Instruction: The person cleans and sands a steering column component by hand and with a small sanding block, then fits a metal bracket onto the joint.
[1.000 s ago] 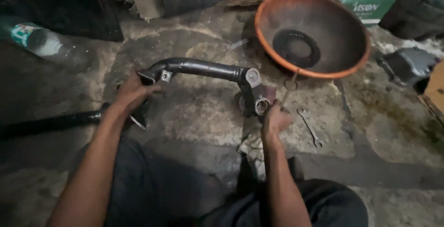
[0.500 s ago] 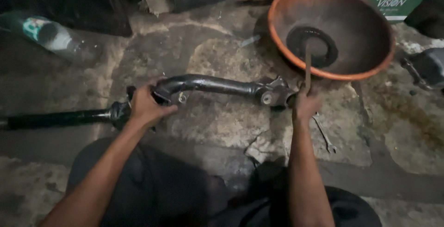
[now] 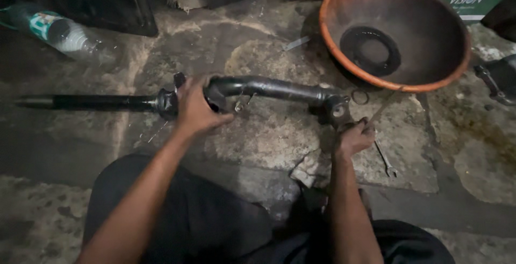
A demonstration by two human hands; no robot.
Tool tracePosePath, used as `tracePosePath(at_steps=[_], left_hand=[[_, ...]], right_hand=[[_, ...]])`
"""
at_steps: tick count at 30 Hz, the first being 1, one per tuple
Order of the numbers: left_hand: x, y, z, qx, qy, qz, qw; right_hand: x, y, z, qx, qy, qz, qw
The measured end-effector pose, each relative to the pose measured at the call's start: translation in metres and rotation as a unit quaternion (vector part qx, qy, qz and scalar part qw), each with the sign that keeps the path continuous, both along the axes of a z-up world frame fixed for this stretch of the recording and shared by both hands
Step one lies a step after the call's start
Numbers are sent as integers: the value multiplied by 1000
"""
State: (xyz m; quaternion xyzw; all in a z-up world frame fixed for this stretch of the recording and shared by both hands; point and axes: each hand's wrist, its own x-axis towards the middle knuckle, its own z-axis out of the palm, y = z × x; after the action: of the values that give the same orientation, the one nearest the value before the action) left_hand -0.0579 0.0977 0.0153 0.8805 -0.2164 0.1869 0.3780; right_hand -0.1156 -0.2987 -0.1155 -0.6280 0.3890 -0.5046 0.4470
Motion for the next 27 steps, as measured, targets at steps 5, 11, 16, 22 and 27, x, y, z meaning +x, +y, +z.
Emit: tracePosePath(at_steps=[5, 11, 16, 22, 27], left_hand=[[-31, -22, -4, -20, 18, 119, 993], [-38, -22, -18, -114, 1, 103, 988], [-13, -4, -15, -67, -9, 22, 998], [34, 15, -7, -43, 175, -89, 980], [27, 9, -22, -33, 45, -35, 998]], right_hand=[[-4, 5, 16, 158, -108, 76, 979], [-9, 8, 37, 159, -75, 97, 980], [-10, 24, 59, 72, -148, 92, 982], [-12, 20, 81, 151, -35, -1, 988], [-16, 11, 65, 500, -418, 217, 727]])
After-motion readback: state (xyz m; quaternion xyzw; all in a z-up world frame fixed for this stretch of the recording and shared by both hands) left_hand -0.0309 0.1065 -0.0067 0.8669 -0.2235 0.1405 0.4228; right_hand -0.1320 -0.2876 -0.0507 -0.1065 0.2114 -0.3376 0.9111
